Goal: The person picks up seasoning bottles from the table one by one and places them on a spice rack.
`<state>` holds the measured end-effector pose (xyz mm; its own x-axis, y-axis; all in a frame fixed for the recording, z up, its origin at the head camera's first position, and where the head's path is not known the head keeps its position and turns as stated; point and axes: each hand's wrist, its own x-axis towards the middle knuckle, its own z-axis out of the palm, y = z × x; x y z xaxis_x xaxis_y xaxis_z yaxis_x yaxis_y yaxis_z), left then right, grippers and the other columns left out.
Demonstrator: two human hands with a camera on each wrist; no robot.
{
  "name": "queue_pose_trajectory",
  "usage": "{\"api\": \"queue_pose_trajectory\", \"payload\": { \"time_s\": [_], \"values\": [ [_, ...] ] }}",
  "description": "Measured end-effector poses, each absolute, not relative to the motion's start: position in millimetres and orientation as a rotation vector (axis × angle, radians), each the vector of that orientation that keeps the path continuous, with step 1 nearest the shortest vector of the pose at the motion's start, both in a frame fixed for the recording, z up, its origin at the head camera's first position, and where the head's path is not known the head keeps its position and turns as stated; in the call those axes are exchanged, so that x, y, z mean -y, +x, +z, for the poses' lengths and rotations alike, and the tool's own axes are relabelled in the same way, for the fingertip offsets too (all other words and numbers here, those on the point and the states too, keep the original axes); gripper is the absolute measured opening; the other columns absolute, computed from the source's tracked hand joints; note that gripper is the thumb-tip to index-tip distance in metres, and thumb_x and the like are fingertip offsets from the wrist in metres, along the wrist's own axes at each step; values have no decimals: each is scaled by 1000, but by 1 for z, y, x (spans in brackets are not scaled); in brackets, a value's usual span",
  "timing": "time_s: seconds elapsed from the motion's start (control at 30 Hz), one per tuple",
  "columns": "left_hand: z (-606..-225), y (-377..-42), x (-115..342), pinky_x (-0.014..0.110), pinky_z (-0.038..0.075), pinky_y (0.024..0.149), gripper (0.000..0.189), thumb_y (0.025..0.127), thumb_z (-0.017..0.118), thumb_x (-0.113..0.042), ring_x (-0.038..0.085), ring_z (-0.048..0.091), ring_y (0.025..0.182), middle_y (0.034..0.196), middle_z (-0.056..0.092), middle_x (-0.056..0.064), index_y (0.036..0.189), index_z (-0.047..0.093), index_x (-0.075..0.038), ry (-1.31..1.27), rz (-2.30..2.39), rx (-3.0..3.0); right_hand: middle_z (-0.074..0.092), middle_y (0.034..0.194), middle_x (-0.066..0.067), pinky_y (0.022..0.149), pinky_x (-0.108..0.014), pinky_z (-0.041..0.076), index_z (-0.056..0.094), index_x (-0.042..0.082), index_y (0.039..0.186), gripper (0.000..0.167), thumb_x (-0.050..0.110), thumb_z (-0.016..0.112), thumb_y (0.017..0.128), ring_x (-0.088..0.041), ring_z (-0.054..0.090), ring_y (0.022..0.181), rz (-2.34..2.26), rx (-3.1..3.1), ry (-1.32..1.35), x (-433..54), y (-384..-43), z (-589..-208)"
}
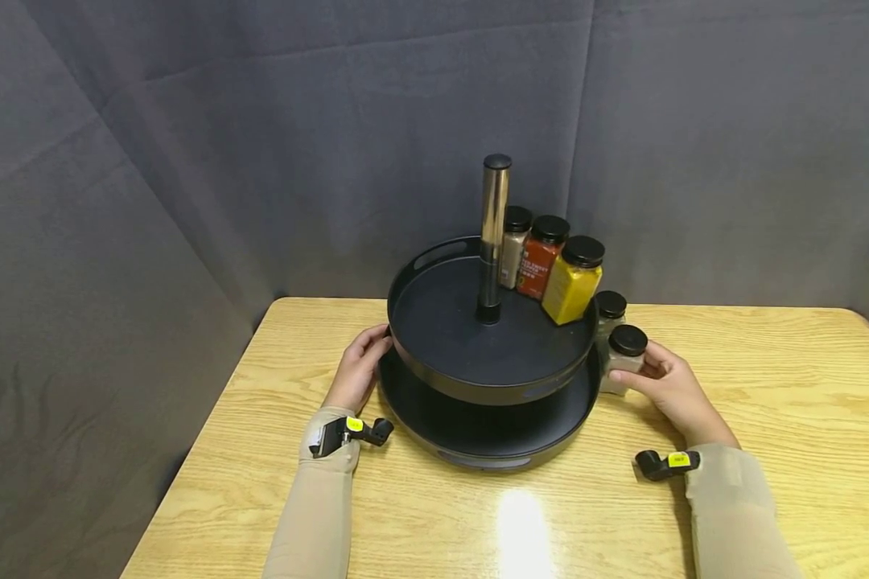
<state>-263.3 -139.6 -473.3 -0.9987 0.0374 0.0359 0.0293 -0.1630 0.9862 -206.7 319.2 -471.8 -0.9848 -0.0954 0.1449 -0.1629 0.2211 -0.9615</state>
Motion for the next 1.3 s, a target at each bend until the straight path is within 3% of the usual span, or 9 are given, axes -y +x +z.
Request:
{"api": "queue_pose_trajectory", "payload": {
  "time_s": [0.13,0.37,0.7,1.3],
  "values": [
    [-474,-262,141,21,51,91,37,104,52,-6,9,59,106,131,57,11,139,52,5,79,2377,-2048,69,98,14,72,-15,48,69,24,123,40,2,75,91,-3,59,84,1966,2332,223,-318,-206,-470],
    [-473,-260,142,22,50,93,37,104,52,-7,10,58,109,134,55,12,139,53,4,93,2362,-2064,72,101,7,76,-15,53,71,18,120,39,-7,72,89,-4,65,89,2166,2085,234,-317,-204,-459],
    [-475,-262,141,22,51,92,36,103,51,-5,10,59,108,130,57,9,138,53,5,96,2381,-2056,72,97,11,73,-12,51,73,21,118,40,-5,75,87,-2,64,85,2012,2094,193,-317,-199,-437],
    [-474,-263,140,21,49,94,37,104,51,-5,8,57,111,135,55,13,139,52,5,81,2376,-2053,71,93,8,72,-14,48,75,8,113,30,0,80,85,-6,63,86,1936,1903,-20,-296,-189,-385]
  ]
}}
